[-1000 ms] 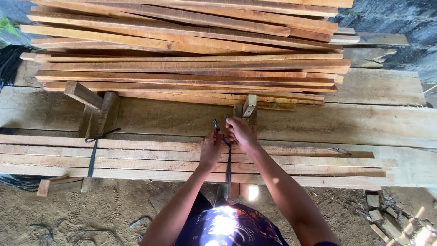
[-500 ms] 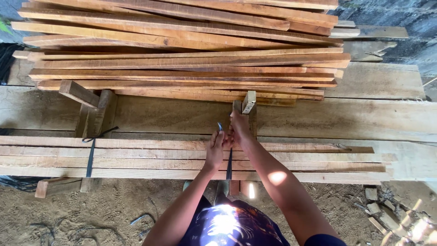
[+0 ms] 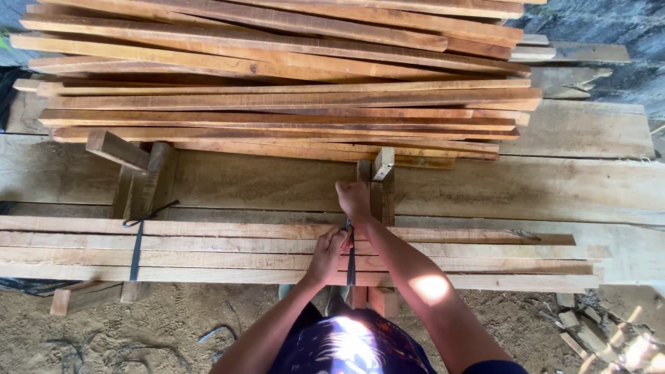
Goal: Tie bundles of thin wood slats together using black plastic straps.
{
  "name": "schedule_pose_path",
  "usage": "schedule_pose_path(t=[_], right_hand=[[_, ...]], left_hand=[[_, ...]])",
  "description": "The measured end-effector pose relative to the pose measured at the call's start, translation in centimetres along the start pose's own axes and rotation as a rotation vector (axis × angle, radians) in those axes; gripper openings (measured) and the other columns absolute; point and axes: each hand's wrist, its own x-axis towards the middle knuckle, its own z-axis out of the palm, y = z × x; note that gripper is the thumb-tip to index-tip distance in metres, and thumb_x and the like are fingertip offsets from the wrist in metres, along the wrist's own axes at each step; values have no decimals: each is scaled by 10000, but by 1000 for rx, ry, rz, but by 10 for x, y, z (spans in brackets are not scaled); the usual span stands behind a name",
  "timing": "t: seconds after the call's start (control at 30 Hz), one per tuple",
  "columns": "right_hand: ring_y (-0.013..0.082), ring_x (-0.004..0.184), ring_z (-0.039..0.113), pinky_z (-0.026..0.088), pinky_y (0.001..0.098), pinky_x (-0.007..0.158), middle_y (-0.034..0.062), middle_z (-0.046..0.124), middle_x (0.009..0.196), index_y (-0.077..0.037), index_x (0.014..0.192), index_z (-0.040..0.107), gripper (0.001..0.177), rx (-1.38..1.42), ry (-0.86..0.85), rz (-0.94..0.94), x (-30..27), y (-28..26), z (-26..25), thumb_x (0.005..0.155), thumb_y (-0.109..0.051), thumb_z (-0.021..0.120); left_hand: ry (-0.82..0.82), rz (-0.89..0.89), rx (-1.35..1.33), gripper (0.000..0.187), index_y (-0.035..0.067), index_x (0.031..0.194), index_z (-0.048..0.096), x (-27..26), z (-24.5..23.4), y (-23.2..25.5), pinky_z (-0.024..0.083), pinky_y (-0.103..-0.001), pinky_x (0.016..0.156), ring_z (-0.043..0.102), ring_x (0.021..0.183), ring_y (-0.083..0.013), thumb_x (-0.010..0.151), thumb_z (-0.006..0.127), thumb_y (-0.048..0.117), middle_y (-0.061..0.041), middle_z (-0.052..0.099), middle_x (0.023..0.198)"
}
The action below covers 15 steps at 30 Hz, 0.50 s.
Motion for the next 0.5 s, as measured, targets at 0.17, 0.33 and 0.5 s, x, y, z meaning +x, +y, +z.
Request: schedule_pose_path(t=[0.17, 0.33, 0.5], right_hand=[[46, 357, 274, 297, 327, 369, -7, 366, 395, -234, 496, 415, 479, -158, -112, -1, -5, -19, -3, 947, -283, 570], [269, 488, 637, 458, 342, 382, 157, 614, 616, 16, 815, 657, 234, -851, -218, -502, 32, 51, 24, 939, -151, 550], [235, 519, 619, 372, 417, 374, 152, 531, 558, -42, 687, 563, 300, -318, -54, -35, 27, 33, 33, 879, -273, 576]], left_hand=[[-146, 98, 202, 313, 69, 742, 531, 2, -4, 15, 488, -331, 682, 515, 693, -156, 1041, 455, 119, -29, 459, 648], [-165, 107, 299, 259, 64, 823, 621, 5, -10, 4, 506, -352, 654, 552, 661, -181, 1015, 461, 132, -64, 535, 647], [-158, 151, 300, 260, 63, 841, 636, 5, -4, 18, 509, -354, 632, 582, 644, -202, 1025, 460, 117, -69, 583, 657]])
